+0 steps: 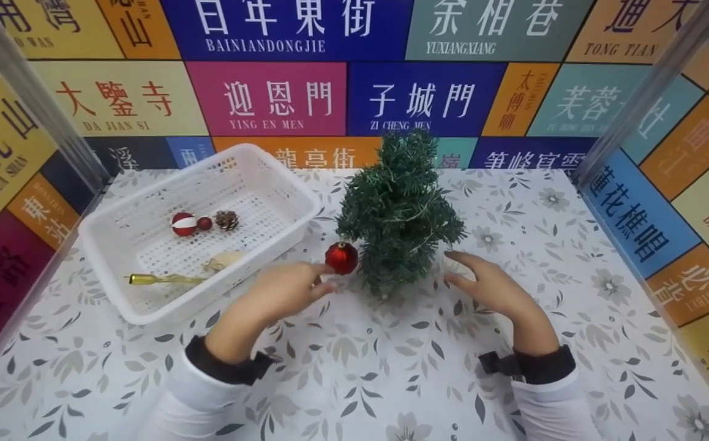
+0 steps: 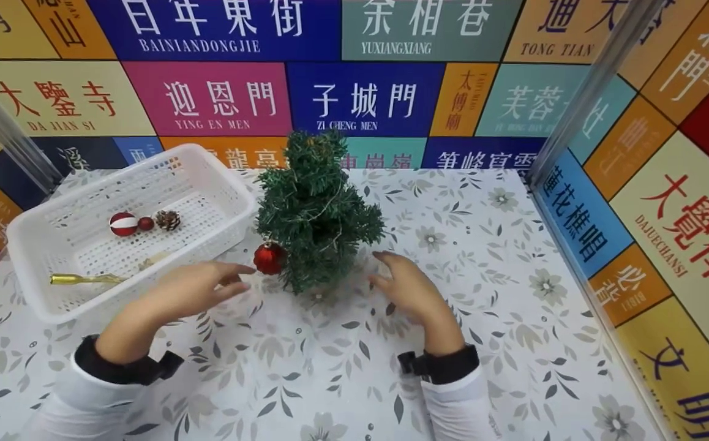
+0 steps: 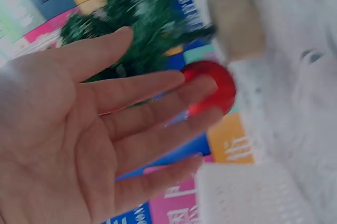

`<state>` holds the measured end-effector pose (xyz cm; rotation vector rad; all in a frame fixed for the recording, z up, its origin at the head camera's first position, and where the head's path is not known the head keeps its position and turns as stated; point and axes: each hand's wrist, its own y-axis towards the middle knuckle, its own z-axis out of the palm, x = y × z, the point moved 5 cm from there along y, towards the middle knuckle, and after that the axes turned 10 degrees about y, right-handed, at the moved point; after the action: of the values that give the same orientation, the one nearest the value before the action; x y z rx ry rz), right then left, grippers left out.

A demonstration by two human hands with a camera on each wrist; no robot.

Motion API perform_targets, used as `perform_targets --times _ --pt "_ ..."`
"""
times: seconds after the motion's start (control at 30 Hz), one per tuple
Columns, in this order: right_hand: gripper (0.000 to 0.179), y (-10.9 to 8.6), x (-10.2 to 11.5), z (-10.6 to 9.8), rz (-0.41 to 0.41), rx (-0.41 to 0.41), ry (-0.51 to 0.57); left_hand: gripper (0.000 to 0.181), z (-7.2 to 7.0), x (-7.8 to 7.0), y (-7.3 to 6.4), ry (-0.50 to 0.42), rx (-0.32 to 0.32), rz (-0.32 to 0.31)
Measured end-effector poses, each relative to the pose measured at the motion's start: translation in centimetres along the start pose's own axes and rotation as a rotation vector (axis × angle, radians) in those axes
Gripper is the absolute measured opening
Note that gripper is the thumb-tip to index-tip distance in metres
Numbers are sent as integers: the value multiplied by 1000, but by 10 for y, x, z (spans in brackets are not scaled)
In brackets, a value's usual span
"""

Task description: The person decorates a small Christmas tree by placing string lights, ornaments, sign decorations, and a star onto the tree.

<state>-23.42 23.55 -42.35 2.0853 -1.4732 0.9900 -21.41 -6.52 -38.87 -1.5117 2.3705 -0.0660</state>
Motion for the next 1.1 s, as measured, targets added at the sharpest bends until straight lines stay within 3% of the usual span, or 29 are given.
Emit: perform_targets --times 0.1,0.23,0.5,0.63,0.77,0.9,1.1 --pt "60 -5 -2 -9 28 -19 -14 40 -22 9 -2 -50 -90 4" --pt "61 -10 -6 -17 47 -43 -38 34 -42 29 1 -75 -155 -64" --pt "63 -14 -8 -26 71 -82 -75 33 -63 75 8 -15 -88 -195" --pt "65 -17 -7 -30 76 -95 -88 34 -70 97 11 17 -54 -216" --pt "66 -23 -6 -35 89 -112 -124 37 -66 118 19 60 37 -192" --pt "68 -29 -3 -39 105 -135 -146 40 -56 134 26 123 181 -183" --pt "69 -32 -1 -39 99 -147 -152 54 -46 143 30 209 363 -210"
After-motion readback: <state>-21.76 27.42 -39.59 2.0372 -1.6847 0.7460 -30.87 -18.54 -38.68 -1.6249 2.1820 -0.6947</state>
